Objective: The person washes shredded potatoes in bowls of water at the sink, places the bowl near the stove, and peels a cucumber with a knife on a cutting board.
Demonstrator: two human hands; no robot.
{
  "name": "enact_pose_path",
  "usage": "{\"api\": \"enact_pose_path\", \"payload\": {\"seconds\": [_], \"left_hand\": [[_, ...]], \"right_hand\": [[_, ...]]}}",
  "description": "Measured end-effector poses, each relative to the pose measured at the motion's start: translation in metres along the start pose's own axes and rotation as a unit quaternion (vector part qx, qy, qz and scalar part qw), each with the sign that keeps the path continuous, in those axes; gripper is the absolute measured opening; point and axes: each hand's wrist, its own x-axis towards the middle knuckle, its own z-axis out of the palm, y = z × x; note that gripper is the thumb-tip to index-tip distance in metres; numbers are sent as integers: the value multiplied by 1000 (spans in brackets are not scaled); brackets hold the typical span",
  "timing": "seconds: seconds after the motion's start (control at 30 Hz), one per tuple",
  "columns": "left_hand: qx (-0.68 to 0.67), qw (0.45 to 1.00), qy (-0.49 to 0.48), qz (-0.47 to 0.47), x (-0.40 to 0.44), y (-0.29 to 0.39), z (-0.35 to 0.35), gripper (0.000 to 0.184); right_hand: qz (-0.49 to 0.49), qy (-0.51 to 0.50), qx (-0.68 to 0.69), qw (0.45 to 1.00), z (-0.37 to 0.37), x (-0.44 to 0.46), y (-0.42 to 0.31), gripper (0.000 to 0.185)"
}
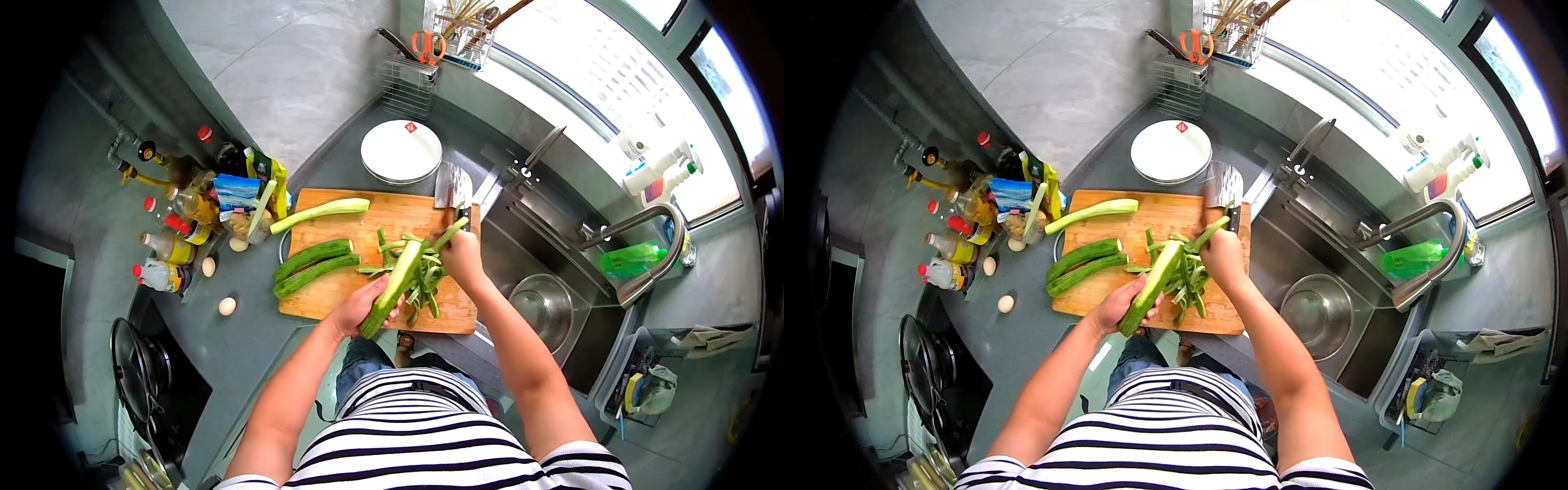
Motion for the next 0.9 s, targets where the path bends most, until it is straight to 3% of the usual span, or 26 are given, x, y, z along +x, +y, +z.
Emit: {"api": "enact_pose_path", "payload": {"seconds": [0.03, 0.07, 0.13, 0.2, 0.3, 0.33, 0.4, 0.47, 0.5, 0.57, 0.77, 0.8, 0.9], "left_hand": [[-31, 999, 7, -4, 1, -2, -3, 50], [-30, 999, 30, 8, 3, -6, -5, 50], [-28, 996, 77, 34, 5, -4, 7, 51], [-67, 995, 62, 42, 13, -7, 4, 53], [-109, 991, 48, 54, 19, -6, 5, 53], [-120, 990, 44, 58, 21, -5, 9, 54], [-102, 991, 68, 51, 26, -3, 13, 63], [-95, 990, 81, 60, 28, -2, 19, 70], [-95, 990, 81, 72, 27, 3, 28, 72], [-87, 991, 69, 77, 28, 7, 35, 78], [-85, 996, 1, 35, 26, 0, 26, 85], [-76, 996, 34, 23, 23, 3, 36, 98], [-65, 997, -25, 37, 18, 3, 30, 99]], "right_hand": [[-109, -26, -187, 976, -4, -3, 2, 12], [-102, -29, -208, 972, -4, -7, 3, 13], [-32, 8, -118, 992, 0, -12, 0, 14], [71, 31, 18, 997, 2, -14, -18, 17], [-127, 49, -112, 984, 5, -10, -21, 16], [-27, -10, -89, 996, 2, -12, -27, 15], [27, -30, 110, 993, 4, -11, -39, 15], [74, -61, 275, 957, 11, -16, -51, 14], [51, -109, 284, 951, 12, -22, -59, 12], [-74, -106, 102, 986, 15, -36, -76, 15], [124, -20, 239, 963, 25, -27, -55, 21], [164, -20, 293, 942, 26, -22, -48, 22], [297, -44, 425, 854, 16, -10, -49, 27]]}}
